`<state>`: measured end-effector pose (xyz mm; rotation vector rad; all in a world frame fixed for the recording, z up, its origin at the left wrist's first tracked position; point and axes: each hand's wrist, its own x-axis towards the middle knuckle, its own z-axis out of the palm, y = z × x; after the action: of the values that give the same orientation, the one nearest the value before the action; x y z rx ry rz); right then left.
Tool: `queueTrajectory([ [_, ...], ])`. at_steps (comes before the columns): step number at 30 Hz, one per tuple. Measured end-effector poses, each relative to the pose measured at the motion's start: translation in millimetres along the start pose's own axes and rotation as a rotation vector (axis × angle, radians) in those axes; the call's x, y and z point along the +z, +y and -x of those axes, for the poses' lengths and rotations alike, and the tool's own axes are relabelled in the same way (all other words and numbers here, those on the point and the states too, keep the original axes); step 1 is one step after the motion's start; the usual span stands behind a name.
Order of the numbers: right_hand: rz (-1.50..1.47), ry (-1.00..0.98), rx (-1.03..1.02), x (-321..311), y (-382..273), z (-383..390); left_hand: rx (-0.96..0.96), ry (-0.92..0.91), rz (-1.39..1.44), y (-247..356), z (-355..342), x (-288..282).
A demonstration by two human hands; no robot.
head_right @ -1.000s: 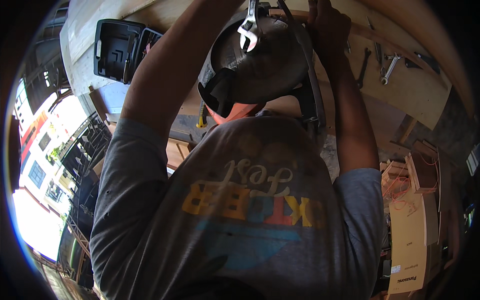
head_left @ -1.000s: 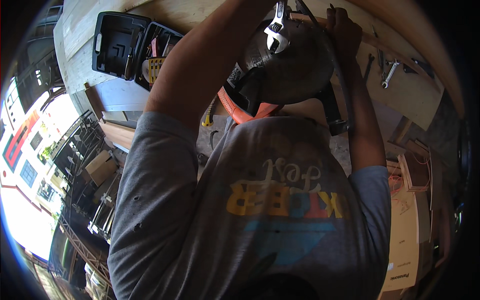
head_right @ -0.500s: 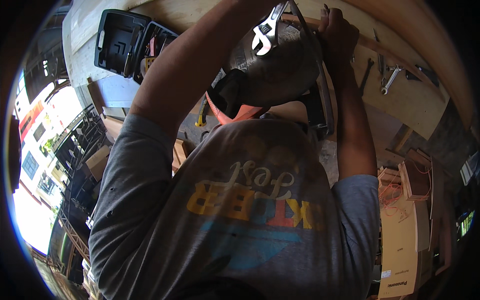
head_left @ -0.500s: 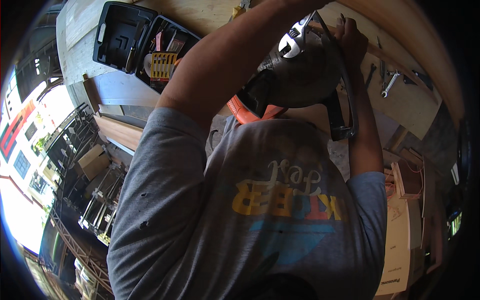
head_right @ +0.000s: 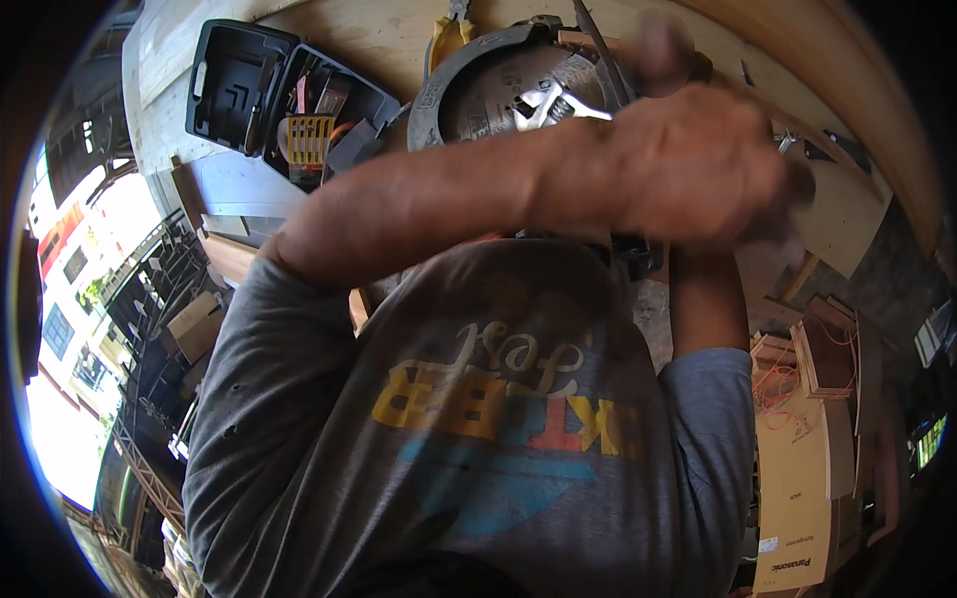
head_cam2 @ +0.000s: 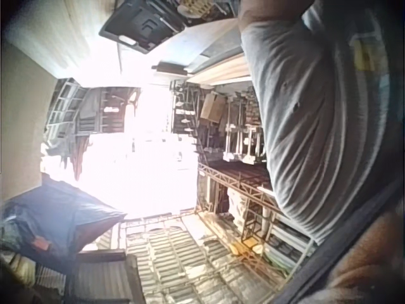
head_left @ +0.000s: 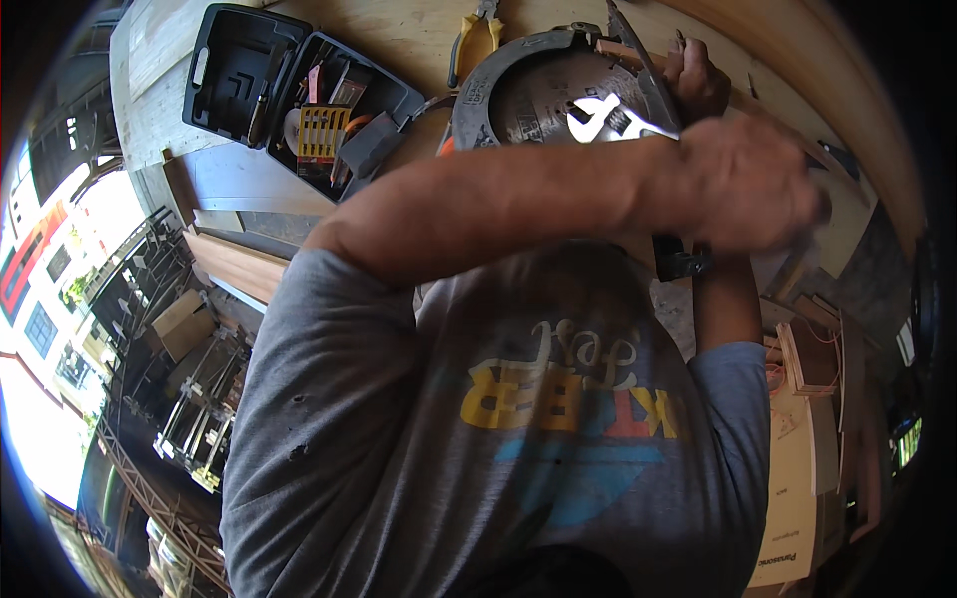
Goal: Adjusting the blade of a circular saw using a wrench on a workbench.
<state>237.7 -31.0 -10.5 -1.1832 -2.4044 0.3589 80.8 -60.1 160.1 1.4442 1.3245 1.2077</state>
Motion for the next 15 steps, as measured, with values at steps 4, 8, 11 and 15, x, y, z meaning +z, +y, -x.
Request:
queueTrajectory([
  [4, -0.004, 0.065, 0.010, -2.1, -10.0, -1.4, 0.148, -0.142, -0.114, 37.5, 31.8, -2.2],
  [8, -0.012, 0.061, -0.016, -6.1, -16.1, -8.4, -0.029, 0.282, 0.207, 22.4, 8.0, -51.0],
  [11, -0.005, 0.105, -0.047, -7.4, -16.4, -6.5, -0.087, 0.389, 0.360, -17.7, 38.3, -94.0],
  [15, 0.001, 0.169, -0.086, -3.6, -17.9, -5.7, -0.188, 0.545, 0.584, -63.4, 78.9, -142.9],
])
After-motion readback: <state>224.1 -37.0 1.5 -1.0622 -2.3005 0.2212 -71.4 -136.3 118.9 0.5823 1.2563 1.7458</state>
